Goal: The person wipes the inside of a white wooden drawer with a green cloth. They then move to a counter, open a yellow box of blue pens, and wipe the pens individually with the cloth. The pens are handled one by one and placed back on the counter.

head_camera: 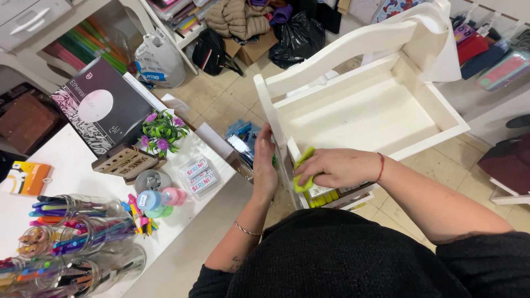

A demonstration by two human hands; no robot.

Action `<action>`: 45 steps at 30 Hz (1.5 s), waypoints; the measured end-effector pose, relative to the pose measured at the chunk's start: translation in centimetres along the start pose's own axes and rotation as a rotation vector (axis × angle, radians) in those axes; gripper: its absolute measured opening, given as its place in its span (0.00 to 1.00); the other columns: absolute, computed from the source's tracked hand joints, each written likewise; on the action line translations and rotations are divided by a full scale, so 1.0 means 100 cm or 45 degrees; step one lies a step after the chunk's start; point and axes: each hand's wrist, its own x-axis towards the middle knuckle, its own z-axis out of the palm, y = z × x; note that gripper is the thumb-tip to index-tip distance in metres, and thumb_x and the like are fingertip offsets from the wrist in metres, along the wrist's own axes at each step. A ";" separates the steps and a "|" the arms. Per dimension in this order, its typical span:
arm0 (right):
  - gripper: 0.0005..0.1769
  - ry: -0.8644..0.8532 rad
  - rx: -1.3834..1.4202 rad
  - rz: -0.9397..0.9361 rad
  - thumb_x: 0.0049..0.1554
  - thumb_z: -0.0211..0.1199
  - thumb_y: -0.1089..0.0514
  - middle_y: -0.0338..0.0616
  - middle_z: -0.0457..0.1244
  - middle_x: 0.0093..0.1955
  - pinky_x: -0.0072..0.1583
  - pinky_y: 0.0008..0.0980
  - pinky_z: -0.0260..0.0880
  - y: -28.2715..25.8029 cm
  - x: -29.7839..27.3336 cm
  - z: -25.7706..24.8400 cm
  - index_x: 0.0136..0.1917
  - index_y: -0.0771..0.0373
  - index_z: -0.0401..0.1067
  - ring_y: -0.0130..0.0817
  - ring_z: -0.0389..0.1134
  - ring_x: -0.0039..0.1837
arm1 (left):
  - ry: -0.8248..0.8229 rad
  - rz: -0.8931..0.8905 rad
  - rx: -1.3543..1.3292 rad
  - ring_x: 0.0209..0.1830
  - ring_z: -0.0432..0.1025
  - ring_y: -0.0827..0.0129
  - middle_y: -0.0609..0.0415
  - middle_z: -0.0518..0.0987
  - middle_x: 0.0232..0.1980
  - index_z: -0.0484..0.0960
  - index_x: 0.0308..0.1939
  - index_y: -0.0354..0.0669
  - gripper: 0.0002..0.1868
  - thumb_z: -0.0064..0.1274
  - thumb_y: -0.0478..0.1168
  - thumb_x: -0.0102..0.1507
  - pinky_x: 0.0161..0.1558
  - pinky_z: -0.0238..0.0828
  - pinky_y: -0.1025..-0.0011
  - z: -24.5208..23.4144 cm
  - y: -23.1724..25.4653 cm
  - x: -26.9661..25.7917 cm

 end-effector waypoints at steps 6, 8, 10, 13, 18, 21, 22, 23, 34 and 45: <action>0.23 0.210 -0.086 0.021 0.60 0.48 0.63 0.48 0.65 0.70 0.68 0.48 0.62 0.008 0.020 0.007 0.64 0.58 0.76 0.49 0.65 0.70 | 0.103 0.300 0.149 0.79 0.50 0.45 0.38 0.56 0.76 0.56 0.75 0.38 0.27 0.33 0.46 0.74 0.76 0.43 0.48 0.012 -0.008 -0.015; 0.22 0.232 -0.230 0.078 0.60 0.50 0.59 0.43 0.66 0.69 0.65 0.41 0.64 0.017 0.030 0.027 0.64 0.53 0.76 0.41 0.65 0.68 | 0.090 0.401 0.158 0.79 0.52 0.49 0.41 0.59 0.74 0.58 0.73 0.38 0.25 0.35 0.44 0.73 0.77 0.43 0.51 0.014 -0.004 -0.019; 0.22 0.258 -0.381 0.131 0.59 0.52 0.55 0.39 0.66 0.68 0.62 0.34 0.65 0.024 0.032 0.047 0.65 0.47 0.76 0.33 0.65 0.65 | 0.078 0.510 0.169 0.78 0.53 0.53 0.44 0.62 0.71 0.61 0.71 0.38 0.24 0.37 0.41 0.72 0.78 0.44 0.54 0.013 -0.003 -0.020; 0.14 0.527 -0.537 -0.263 0.52 0.53 0.54 0.40 0.70 0.43 0.47 0.43 0.67 0.028 0.016 0.076 0.43 0.49 0.80 0.45 0.65 0.44 | 0.007 0.611 0.211 0.70 0.63 0.57 0.47 0.69 0.62 0.68 0.66 0.37 0.21 0.38 0.43 0.72 0.72 0.54 0.59 0.010 -0.005 -0.024; 0.11 0.799 -0.507 -0.502 0.58 0.53 0.54 0.36 0.68 0.52 0.46 0.43 0.68 0.025 -0.020 0.106 0.47 0.48 0.77 0.46 0.62 0.49 | -0.203 0.532 0.203 0.53 0.74 0.59 0.51 0.78 0.48 0.76 0.59 0.39 0.17 0.37 0.42 0.73 0.62 0.65 0.60 0.018 -0.006 -0.029; 0.11 0.925 -0.402 -0.545 0.62 0.52 0.52 0.36 0.67 0.54 0.46 0.42 0.70 0.039 -0.033 0.128 0.48 0.48 0.75 0.45 0.64 0.48 | -0.295 0.531 0.239 0.51 0.78 0.61 0.53 0.83 0.46 0.78 0.58 0.40 0.16 0.45 0.44 0.70 0.61 0.69 0.62 0.027 -0.013 -0.027; 0.11 0.931 -0.402 -0.538 0.62 0.52 0.52 0.36 0.67 0.54 0.46 0.42 0.70 0.052 -0.033 0.139 0.48 0.48 0.75 0.45 0.64 0.48 | -0.303 0.531 0.236 0.51 0.78 0.61 0.53 0.83 0.46 0.78 0.58 0.40 0.16 0.45 0.44 0.70 0.61 0.69 0.62 0.031 -0.012 -0.027; 0.11 1.007 -0.468 -0.493 0.61 0.53 0.52 0.36 0.67 0.53 0.44 0.41 0.69 0.064 -0.033 0.150 0.49 0.46 0.76 0.45 0.63 0.46 | -0.365 0.506 0.244 0.52 0.78 0.60 0.52 0.83 0.48 0.77 0.59 0.41 0.17 0.46 0.45 0.70 0.59 0.71 0.60 0.036 -0.011 -0.026; 0.07 1.367 -0.875 0.135 0.56 0.60 0.55 0.32 0.66 0.49 0.45 0.40 0.67 0.137 -0.090 0.178 0.47 0.45 0.77 0.43 0.60 0.43 | -0.731 0.421 0.611 0.57 0.74 0.45 0.45 0.79 0.55 0.73 0.65 0.44 0.24 0.47 0.52 0.69 0.58 0.71 0.48 0.056 -0.003 -0.028; 0.11 1.528 -0.390 0.128 0.53 0.61 0.60 0.27 0.69 0.55 0.61 0.40 0.69 0.126 -0.064 0.196 0.45 0.45 0.79 0.43 0.67 0.58 | -0.960 0.373 0.806 0.62 0.71 0.37 0.34 0.74 0.62 0.68 0.67 0.40 0.30 0.45 0.57 0.68 0.59 0.69 0.43 0.078 0.022 -0.033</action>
